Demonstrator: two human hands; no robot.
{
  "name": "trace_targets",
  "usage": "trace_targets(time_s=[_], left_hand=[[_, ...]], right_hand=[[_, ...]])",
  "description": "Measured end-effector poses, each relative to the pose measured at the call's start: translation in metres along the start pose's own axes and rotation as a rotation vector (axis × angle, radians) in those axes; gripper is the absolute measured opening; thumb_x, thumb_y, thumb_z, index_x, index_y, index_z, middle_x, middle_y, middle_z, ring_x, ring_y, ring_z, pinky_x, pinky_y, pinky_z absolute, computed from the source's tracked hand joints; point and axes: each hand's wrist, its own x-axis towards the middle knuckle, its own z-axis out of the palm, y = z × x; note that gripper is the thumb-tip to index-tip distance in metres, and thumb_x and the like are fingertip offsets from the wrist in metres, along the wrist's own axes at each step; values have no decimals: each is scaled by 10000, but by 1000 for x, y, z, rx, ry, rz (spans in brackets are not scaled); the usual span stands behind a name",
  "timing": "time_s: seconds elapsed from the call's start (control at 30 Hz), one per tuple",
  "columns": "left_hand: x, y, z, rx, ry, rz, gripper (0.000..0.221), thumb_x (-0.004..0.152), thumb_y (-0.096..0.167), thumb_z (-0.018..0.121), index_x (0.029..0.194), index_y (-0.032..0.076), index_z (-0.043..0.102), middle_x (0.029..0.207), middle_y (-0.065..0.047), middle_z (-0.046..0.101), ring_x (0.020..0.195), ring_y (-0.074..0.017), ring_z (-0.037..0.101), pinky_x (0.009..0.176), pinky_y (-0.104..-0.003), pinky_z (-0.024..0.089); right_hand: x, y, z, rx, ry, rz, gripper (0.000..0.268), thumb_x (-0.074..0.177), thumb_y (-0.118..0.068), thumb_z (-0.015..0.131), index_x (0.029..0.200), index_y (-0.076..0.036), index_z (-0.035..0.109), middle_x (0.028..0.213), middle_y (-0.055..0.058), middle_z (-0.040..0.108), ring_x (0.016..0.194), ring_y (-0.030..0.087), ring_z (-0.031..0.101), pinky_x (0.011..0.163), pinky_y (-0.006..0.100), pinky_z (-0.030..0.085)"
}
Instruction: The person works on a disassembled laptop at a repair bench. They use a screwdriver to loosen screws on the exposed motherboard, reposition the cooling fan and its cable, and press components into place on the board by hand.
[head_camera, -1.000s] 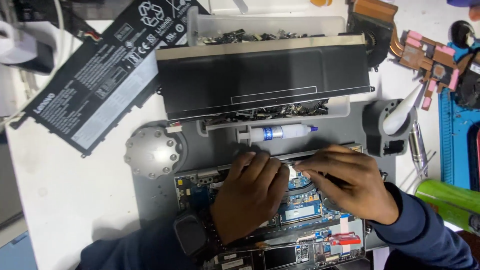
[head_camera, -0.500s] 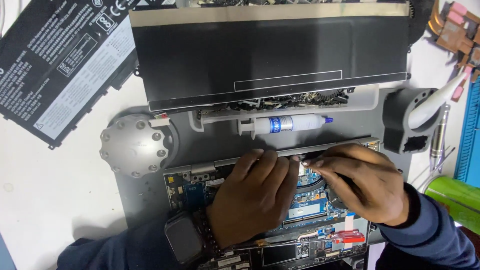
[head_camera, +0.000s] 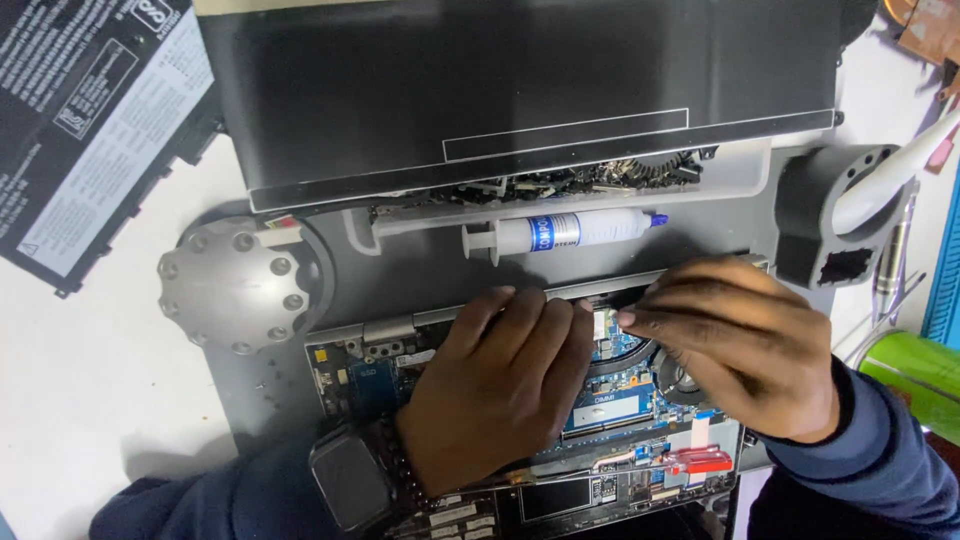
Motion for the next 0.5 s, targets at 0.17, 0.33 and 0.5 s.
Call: trace_targets(time_s=[0.17, 0.33, 0.5], left_hand=[[-2, 1, 3, 4, -27, 3, 265, 1108, 240, 580, 1223, 31, 696, 1102, -116, 674, 1039, -270, 654, 936, -416, 541], [-1, 0, 1, -4, -39, 9, 294, 1109, 216, 501, 1217, 23, 693, 1084, -116, 658, 1022, -268, 638, 935, -406, 524], [0, 1, 1, 20, -17, 9, 293, 1117, 247, 543, 1217, 31, 713, 1095, -116, 665, 1029, -270, 642, 934, -410, 532]], right_hand=[[3, 0, -5, 117, -53, 85, 204, 952, -40, 598, 1052, -67, 774, 1006, 79, 759, 995, 292, 699, 924, 383, 588], [1, 0, -4, 83, -68, 69, 201, 960, -86, 588, 1040, -72, 772, 1057, 57, 762, 1032, 296, 680, 956, 396, 565], [1, 0, -3, 73, -69, 64, 174, 943, -90, 619, 1021, -75, 774, 1068, 59, 766, 1050, 311, 679, 976, 408, 565]])
